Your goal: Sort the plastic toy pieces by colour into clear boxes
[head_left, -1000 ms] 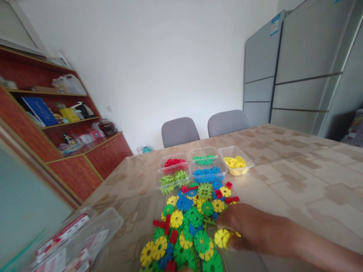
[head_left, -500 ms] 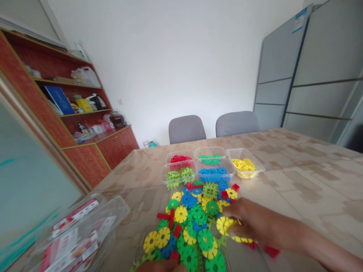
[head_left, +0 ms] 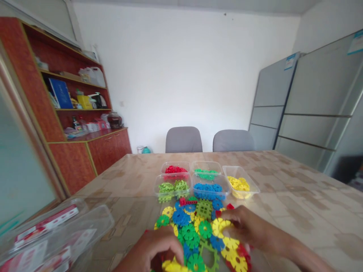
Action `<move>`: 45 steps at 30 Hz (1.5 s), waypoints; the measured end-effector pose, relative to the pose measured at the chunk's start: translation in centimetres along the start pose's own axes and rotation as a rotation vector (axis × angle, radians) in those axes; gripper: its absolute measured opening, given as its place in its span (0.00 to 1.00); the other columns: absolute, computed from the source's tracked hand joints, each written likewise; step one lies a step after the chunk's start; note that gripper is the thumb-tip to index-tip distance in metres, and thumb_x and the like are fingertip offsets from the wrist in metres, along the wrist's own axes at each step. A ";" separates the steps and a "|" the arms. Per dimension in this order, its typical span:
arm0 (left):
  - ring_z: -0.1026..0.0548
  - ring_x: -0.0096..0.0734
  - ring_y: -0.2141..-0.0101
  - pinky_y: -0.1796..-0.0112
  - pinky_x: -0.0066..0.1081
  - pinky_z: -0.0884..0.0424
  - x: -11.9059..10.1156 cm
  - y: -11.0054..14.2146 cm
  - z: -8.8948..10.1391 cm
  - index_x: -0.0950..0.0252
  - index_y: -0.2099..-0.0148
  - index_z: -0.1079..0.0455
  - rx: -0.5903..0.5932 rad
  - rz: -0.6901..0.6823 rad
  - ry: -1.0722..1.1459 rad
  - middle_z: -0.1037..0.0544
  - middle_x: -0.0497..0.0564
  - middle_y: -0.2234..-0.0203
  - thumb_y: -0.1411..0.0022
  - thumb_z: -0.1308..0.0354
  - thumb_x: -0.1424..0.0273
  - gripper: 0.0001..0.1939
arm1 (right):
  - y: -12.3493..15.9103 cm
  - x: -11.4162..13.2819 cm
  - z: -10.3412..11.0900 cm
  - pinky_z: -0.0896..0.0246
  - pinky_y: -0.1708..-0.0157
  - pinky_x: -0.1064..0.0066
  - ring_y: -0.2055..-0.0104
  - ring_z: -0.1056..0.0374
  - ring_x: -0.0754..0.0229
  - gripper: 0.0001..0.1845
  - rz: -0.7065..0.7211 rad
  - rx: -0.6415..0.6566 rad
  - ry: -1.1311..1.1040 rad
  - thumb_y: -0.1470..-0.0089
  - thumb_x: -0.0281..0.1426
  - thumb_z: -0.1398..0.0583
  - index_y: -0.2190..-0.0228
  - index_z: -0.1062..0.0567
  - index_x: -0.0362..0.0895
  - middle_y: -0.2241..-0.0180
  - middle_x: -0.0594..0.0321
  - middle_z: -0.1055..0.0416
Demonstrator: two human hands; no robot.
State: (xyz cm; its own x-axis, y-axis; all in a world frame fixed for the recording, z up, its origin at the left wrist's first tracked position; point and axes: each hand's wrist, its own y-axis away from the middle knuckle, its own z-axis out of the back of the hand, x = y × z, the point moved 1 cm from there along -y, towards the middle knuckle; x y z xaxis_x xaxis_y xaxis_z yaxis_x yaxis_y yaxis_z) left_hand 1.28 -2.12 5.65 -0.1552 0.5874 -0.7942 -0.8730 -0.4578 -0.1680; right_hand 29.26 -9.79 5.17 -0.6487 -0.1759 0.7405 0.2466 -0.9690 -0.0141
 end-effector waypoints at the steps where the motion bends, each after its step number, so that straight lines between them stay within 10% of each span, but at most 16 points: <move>1: 0.36 0.24 0.75 0.75 0.20 0.42 -0.3 -0.9 0.1 0.61 0.69 0.33 -0.039 0.014 0.033 0.34 0.43 0.75 0.47 0.39 0.62 0.09 | -0.2 -0.3 0.7 0.53 0.80 0.77 0.79 0.47 0.68 0.17 -0.015 -0.040 0.012 0.43 0.41 0.44 0.77 0.34 0.43 0.80 0.72 0.46; 10: 0.32 0.26 0.75 0.74 0.23 0.39 -2.6 -15.6 -1.9 0.66 0.67 0.29 -0.267 -0.017 0.094 0.30 0.44 0.77 0.49 0.38 0.70 0.07 | -1.4 -6.1 10.2 0.48 0.81 0.73 0.84 0.40 0.63 0.16 -0.246 -0.517 0.233 0.47 0.44 0.47 0.78 0.36 0.45 0.87 0.71 0.39; 15: 0.29 0.26 0.78 0.77 0.24 0.34 -2.2 -24.2 -5.0 0.69 0.62 0.29 -0.306 0.079 0.056 0.25 0.49 0.74 0.43 0.39 0.71 0.07 | -1.2 -8.6 11.0 0.41 0.80 0.71 0.81 0.33 0.59 0.16 -0.298 -0.609 0.238 0.47 0.41 0.50 0.70 0.29 0.43 0.82 0.64 0.30; 19: 0.26 0.26 0.76 0.72 0.29 0.28 -1.2 -26.3 -6.3 0.70 0.57 0.30 -0.294 0.122 0.027 0.23 0.50 0.69 0.39 0.40 0.70 0.10 | 0.2 -8.3 11.6 0.38 0.78 0.70 0.77 0.29 0.58 0.18 -0.314 -0.632 0.259 0.47 0.38 0.49 0.62 0.28 0.41 0.76 0.60 0.27; 25: 0.25 0.28 0.70 0.66 0.26 0.30 -1.1 -20.0 -2.9 0.67 0.57 0.26 -0.244 -0.011 0.006 0.21 0.51 0.66 0.41 0.43 0.76 0.10 | 1.6 -5.2 12.3 0.37 0.75 0.69 0.73 0.29 0.57 0.19 -0.255 -0.553 0.244 0.46 0.40 0.47 0.59 0.27 0.41 0.73 0.59 0.25; 33: 0.26 0.34 0.61 0.61 0.28 0.32 3.2 -4.7 3.7 0.64 0.59 0.28 -0.421 0.025 -0.192 0.22 0.51 0.62 0.38 0.49 0.71 0.09 | 0.5 0.1 5.8 0.36 0.69 0.68 0.67 0.28 0.55 0.19 -0.208 0.027 0.277 0.49 0.36 0.42 0.54 0.27 0.46 0.65 0.58 0.24; 39: 0.31 0.40 0.48 0.47 0.35 0.37 6.7 4.0 2.4 0.57 0.48 0.32 -0.427 0.258 -0.324 0.27 0.49 0.49 0.36 0.49 0.64 0.15 | -0.3 0.4 1.2 0.36 0.65 0.65 0.61 0.29 0.49 0.29 -0.315 0.146 0.379 0.65 0.29 0.33 0.56 0.26 0.48 0.61 0.59 0.24; 45: 0.42 0.40 0.39 0.41 0.39 0.44 6.5 4.9 -1.8 0.55 0.42 0.38 -0.368 0.288 -0.169 0.41 0.49 0.38 0.33 0.52 0.60 0.19 | -1.8 -0.8 -1.9 0.37 0.62 0.68 0.59 0.29 0.53 0.20 -0.130 0.150 0.396 0.58 0.24 0.38 0.59 0.27 0.46 0.59 0.58 0.25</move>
State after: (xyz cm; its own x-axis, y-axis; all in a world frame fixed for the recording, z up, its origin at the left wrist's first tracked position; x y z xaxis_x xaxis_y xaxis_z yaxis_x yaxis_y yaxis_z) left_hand -3.19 -1.81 -1.41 -0.4655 0.4881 -0.7383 -0.5671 -0.8049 -0.1746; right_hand 27.92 -8.28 3.32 -0.9000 -0.1359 0.4143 0.2280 -0.9566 0.1813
